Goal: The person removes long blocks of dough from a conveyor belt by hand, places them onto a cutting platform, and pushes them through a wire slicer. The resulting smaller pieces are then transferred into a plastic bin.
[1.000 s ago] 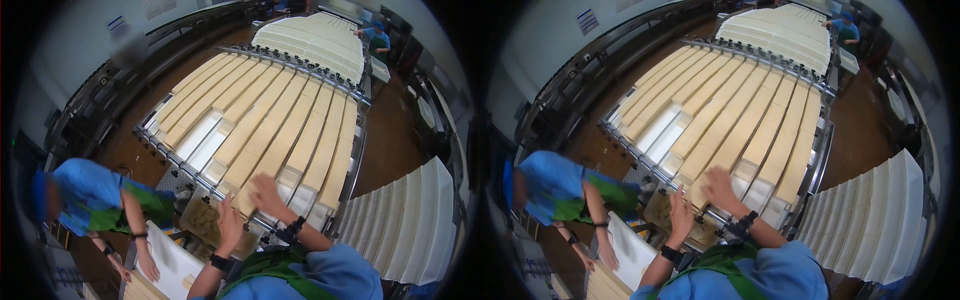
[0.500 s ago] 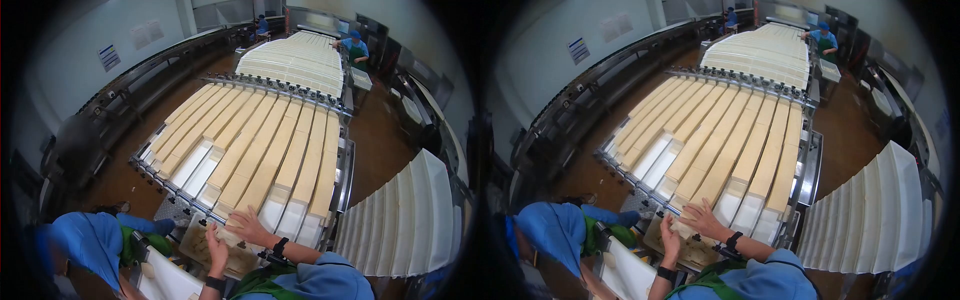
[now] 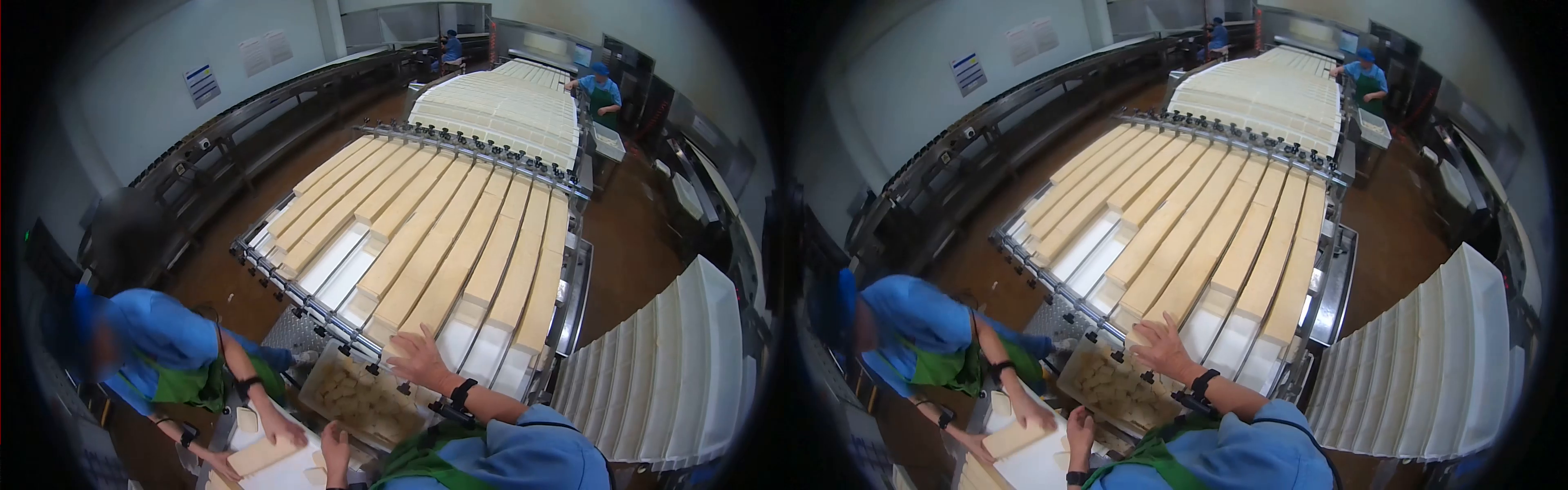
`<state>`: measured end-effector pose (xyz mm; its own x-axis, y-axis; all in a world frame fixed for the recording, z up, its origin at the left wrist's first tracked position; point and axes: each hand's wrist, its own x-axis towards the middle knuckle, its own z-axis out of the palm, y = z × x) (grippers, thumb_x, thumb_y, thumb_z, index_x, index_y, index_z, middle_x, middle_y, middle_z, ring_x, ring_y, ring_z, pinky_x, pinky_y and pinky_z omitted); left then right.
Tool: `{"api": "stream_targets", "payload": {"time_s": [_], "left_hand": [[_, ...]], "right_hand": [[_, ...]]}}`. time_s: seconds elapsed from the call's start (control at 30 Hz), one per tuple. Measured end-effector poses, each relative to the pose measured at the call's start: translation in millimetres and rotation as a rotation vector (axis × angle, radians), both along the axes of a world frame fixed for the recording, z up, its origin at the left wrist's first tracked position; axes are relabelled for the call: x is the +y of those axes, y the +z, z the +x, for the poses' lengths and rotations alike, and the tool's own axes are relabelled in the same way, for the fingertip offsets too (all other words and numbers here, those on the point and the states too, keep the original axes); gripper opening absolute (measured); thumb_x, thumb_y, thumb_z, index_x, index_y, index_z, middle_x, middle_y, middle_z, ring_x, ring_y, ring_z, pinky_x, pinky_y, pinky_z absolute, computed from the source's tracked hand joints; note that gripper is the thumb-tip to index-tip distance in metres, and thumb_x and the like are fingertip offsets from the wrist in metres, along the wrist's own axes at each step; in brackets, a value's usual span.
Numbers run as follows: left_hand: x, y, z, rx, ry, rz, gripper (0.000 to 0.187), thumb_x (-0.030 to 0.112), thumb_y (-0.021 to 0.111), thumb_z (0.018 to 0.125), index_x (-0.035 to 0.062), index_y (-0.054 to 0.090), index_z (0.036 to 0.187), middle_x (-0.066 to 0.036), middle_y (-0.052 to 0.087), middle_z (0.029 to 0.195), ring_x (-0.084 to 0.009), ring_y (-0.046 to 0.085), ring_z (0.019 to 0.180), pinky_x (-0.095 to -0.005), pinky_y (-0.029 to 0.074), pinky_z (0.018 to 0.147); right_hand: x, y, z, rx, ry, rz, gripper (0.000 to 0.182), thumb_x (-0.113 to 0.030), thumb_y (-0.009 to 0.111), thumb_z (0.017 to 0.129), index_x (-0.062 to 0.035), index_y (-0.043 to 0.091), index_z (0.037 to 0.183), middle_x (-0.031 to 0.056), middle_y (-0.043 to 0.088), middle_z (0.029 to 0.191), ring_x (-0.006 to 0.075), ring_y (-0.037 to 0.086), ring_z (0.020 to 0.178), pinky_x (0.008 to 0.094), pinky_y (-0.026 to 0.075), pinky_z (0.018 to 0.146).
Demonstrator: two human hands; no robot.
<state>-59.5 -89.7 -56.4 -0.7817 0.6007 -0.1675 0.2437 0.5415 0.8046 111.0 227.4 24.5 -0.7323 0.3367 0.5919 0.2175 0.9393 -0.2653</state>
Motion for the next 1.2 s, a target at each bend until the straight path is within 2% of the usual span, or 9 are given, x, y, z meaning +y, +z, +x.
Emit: {"api": "stream_targets", "payload": {"time_s": [0.1,0.17,0.27,0.47,0.7,0.77,1.0,1.07,1.2], "left_hand": [[-26,16,15,-0.188,0.061,0.133,0.041,0.004,0.064,0.094,-0.0015,0.058,0.134,-0.016,0.066,0.119,-0.0276,0.066,0.108,-0.0369,0.052,0.098],[-47,9,17,-0.266,0.156,0.162,0.038,0.003,0.061,0.096,0.0039,0.059,0.134,-0.009,0.065,0.116,-0.0186,0.065,0.100,-0.0318,0.056,0.084],[-59,28,25,-0.383,0.273,0.219,0.037,0.004,0.060,0.098,0.0048,0.058,0.135,-0.009,0.065,0.116,-0.0171,0.065,0.096,-0.0299,0.056,0.078],[-72,8,29,-0.355,0.306,0.269,0.034,0.007,0.059,0.100,0.0020,0.057,0.134,-0.011,0.065,0.117,-0.0173,0.066,0.090,-0.0296,0.057,0.078],[-63,16,47,-0.423,0.412,0.306,0.032,0.005,0.059,0.101,-0.0011,0.058,0.133,-0.011,0.067,0.110,-0.0170,0.066,0.084,-0.0287,0.056,0.080],[-69,4,45,-0.377,0.398,0.349,0.032,0.006,0.065,0.099,-0.0003,0.061,0.131,-0.012,0.068,0.110,-0.0181,0.069,0.086,-0.0296,0.057,0.081],[-69,12,52,-0.383,0.423,0.417,0.033,0.004,0.065,0.098,-0.0020,0.060,0.131,-0.013,0.068,0.112,-0.0195,0.068,0.095,-0.0302,0.057,0.085],[-68,18,55,-0.413,0.433,0.413,0.033,0.003,0.065,0.098,-0.0030,0.061,0.130,-0.013,0.068,0.114,-0.0194,0.067,0.102,-0.0309,0.055,0.092],[-75,1,55,-0.362,0.403,0.369,0.033,0.004,0.066,0.099,-0.0023,0.062,0.131,-0.010,0.069,0.115,-0.0171,0.065,0.102,-0.0301,0.054,0.091]], "right_hand": [[0,-1,0,0.010,-0.013,0.018,0.025,-0.028,0.084,0.075,-0.0263,0.076,0.100,0.0082,0.061,0.136,0.0280,0.052,0.134,0.0678,0.028,0.118],[0,-1,0,0.008,-0.012,0.023,0.026,-0.028,0.084,0.075,-0.0263,0.077,0.100,0.0082,0.062,0.135,0.0279,0.052,0.134,0.0677,0.029,0.118],[0,-2,-1,0.026,-0.017,0.034,0.025,-0.026,0.084,0.075,-0.0260,0.077,0.099,0.0082,0.062,0.135,0.0279,0.053,0.133,0.0667,0.028,0.118],[0,-3,-1,0.040,-0.017,-0.001,0.017,-0.025,0.081,0.080,-0.0246,0.078,0.097,0.0074,0.062,0.134,0.0266,0.052,0.133,0.0637,0.027,0.120],[0,-2,-1,0.054,-0.007,-0.050,0.009,-0.024,0.077,0.087,-0.0212,0.079,0.095,0.0080,0.062,0.133,0.0256,0.053,0.132,0.0632,0.027,0.119],[0,-1,-1,0.057,-0.008,-0.052,0.009,-0.024,0.077,0.087,-0.0210,0.079,0.095,0.0081,0.062,0.133,0.0258,0.053,0.132,0.0630,0.027,0.119],[-1,-3,-3,0.076,-0.040,-0.047,0.009,-0.024,0.076,0.085,-0.0224,0.080,0.093,0.0084,0.061,0.134,0.0261,0.054,0.131,0.0615,0.028,0.118],[0,-2,-5,0.083,-0.046,-0.038,0.010,-0.024,0.076,0.083,-0.0237,0.080,0.093,0.0082,0.061,0.133,0.0260,0.055,0.130,0.0603,0.028,0.119],[0,-6,-5,0.051,-0.056,-0.071,0.009,-0.025,0.075,0.088,-0.0226,0.080,0.094,0.0099,0.059,0.138,0.0270,0.053,0.131,0.0627,0.028,0.118]]}}
